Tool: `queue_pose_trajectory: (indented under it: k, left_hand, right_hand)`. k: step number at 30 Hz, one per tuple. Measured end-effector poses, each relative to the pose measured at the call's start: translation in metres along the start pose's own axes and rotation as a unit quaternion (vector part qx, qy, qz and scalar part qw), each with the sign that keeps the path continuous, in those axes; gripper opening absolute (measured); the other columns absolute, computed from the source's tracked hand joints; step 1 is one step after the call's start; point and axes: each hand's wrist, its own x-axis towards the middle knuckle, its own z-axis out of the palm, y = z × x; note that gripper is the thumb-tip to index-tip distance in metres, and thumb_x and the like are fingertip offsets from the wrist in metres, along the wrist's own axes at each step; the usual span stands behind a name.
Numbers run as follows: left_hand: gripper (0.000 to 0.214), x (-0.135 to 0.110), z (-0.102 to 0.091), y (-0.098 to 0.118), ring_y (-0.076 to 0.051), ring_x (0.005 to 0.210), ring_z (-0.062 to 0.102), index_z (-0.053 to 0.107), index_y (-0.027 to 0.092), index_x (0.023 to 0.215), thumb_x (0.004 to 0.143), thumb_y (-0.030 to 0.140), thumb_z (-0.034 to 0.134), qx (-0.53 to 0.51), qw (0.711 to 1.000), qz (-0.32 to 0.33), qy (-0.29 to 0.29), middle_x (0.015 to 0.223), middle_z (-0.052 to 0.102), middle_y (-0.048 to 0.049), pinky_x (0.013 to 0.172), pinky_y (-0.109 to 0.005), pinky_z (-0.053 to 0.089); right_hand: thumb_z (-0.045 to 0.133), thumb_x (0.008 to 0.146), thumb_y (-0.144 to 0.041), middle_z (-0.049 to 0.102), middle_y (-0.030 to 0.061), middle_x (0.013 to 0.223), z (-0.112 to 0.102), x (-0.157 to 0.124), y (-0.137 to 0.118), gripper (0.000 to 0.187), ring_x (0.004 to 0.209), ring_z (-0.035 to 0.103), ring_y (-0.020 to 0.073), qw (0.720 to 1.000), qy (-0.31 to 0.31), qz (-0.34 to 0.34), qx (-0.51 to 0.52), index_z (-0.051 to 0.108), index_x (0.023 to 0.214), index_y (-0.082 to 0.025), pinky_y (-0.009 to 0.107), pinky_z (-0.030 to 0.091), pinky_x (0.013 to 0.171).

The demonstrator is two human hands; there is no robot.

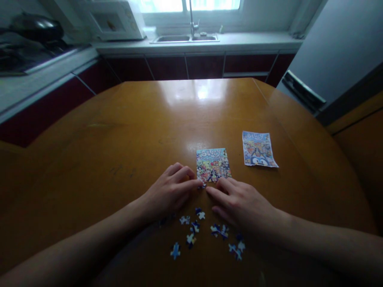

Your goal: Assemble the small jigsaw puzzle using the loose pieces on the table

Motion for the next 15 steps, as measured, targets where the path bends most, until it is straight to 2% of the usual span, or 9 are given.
queue_pose_trajectory:
  k: [8,15]
  left_hand:
    - [0.03,0.0016,-0.0041,0.0027,-0.02,0.089,0.047,0.062,0.019,0.112,0.085,0.007,0.053,-0.019,1.0,-0.01,0.021,0.099,0.061,-0.0067,0.082,-0.035,0.044]
    - [0.03,0.0002,-0.0056,0.0013,-0.02,0.088,0.048,0.064,0.022,0.108,0.082,0.008,0.057,-0.017,0.999,-0.004,0.026,0.099,0.06,-0.006,0.082,-0.036,0.044]
  right_hand:
    - [0.052,0.096,-0.028,0.058,0.0087,0.102,0.0026,-0.0001,0.0017,0.032,0.089,0.053,0.0214,1.0,0.009,-0.001,0.004,0.058,0.124,-0.016,0.037,0.05,0.079]
    - [0.051,0.096,-0.027,0.058,0.0092,0.105,0.0022,-0.0013,0.002,0.035,0.094,0.053,0.0222,1.0,-0.001,0.004,0.012,0.057,0.129,-0.016,0.038,0.05,0.083]
